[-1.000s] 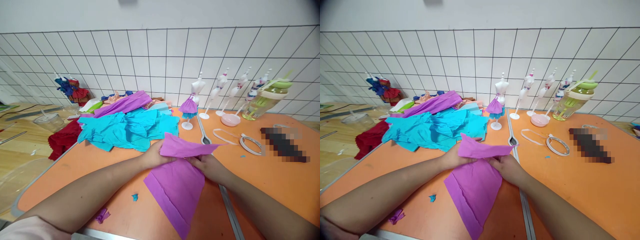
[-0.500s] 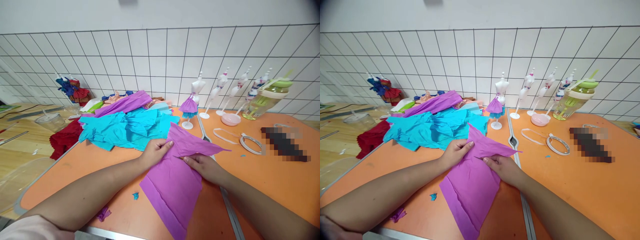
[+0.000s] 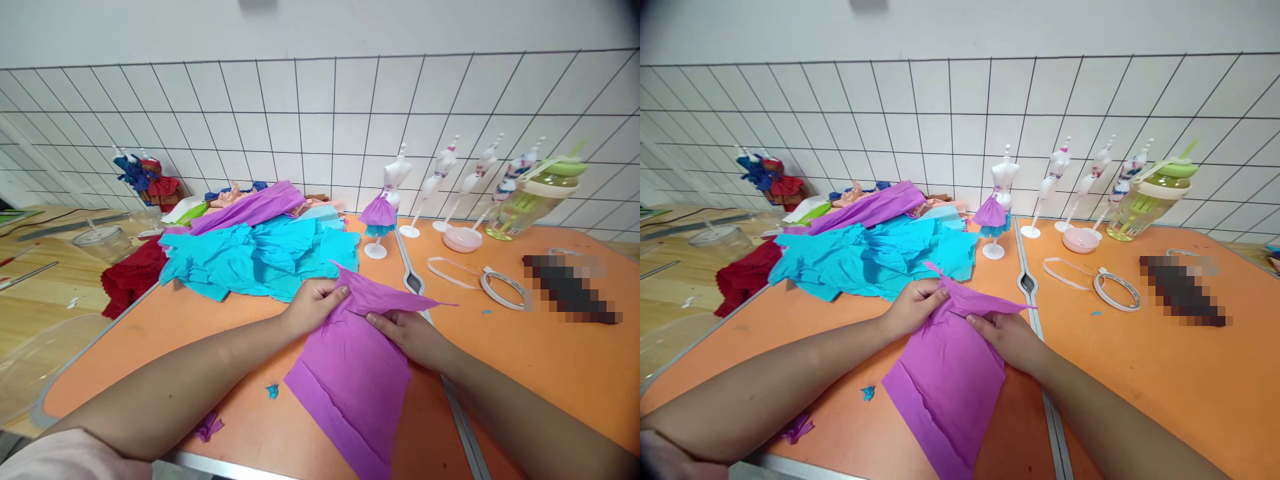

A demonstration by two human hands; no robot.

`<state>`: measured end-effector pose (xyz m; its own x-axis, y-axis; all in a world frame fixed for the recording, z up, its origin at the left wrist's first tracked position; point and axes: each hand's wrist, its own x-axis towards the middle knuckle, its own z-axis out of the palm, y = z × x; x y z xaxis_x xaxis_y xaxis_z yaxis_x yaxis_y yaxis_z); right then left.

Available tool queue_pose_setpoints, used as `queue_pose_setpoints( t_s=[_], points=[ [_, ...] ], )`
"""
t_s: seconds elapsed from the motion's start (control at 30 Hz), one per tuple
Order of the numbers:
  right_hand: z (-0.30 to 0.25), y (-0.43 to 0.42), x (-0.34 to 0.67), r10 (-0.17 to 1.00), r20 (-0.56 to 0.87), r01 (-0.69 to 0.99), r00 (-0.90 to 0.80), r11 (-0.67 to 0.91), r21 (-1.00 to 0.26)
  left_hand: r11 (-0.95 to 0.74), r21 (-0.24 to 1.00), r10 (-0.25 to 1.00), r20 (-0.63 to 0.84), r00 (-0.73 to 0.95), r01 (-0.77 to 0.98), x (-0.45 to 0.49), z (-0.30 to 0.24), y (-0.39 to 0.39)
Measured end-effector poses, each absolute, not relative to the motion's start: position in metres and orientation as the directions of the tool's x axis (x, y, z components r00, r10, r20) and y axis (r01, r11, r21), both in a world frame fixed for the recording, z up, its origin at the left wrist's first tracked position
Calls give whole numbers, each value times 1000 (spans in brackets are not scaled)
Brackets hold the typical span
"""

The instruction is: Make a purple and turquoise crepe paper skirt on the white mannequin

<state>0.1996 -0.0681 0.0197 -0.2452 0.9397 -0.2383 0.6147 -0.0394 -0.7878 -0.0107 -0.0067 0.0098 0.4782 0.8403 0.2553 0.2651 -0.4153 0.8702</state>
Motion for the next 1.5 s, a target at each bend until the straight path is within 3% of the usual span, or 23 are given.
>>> queue_pose_setpoints(
  t_s=[0.2, 0.43, 0.67, 0.97, 1.03, 1.13, 1.27, 1.5],
  points=[
    [16, -68, 201, 955, -168, 562, -246, -1, -827, -410, 875, 839, 251, 483, 257, -8, 11, -8],
    [19, -71, 200, 909, -328, 511, -256, -161, -844, -269, 925, 902, 144, 407, 269, -7, 8, -7],
    [21, -70, 199, 914, -299, 529, -275, -116, -841, -358, 896, 868, 216, 447, 261, -4, 7, -7],
    [10, -64, 199, 918, -242, 548, -313, -34, -836, -239, 955, 860, 123, 496, 177, -5, 7, -5],
    [12, -65, 198, 919, -246, 544, -308, -42, -838, -180, 973, 863, 86, 498, 144, -6, 5, -4],
    [16, -66, 197, 928, -239, 576, -286, -33, -817, 53, 999, 863, -50, 502, 9, -5, 4, -5],
    [19, -66, 196, 929, -217, 563, -299, -12, -826, 354, 916, 824, -210, 526, -189, -1, 5, -8],
    [17, -66, 196, 928, -259, 547, -267, -75, -834, 501, 816, 786, -288, 548, -289, 3, 8, -13]
  ],
)
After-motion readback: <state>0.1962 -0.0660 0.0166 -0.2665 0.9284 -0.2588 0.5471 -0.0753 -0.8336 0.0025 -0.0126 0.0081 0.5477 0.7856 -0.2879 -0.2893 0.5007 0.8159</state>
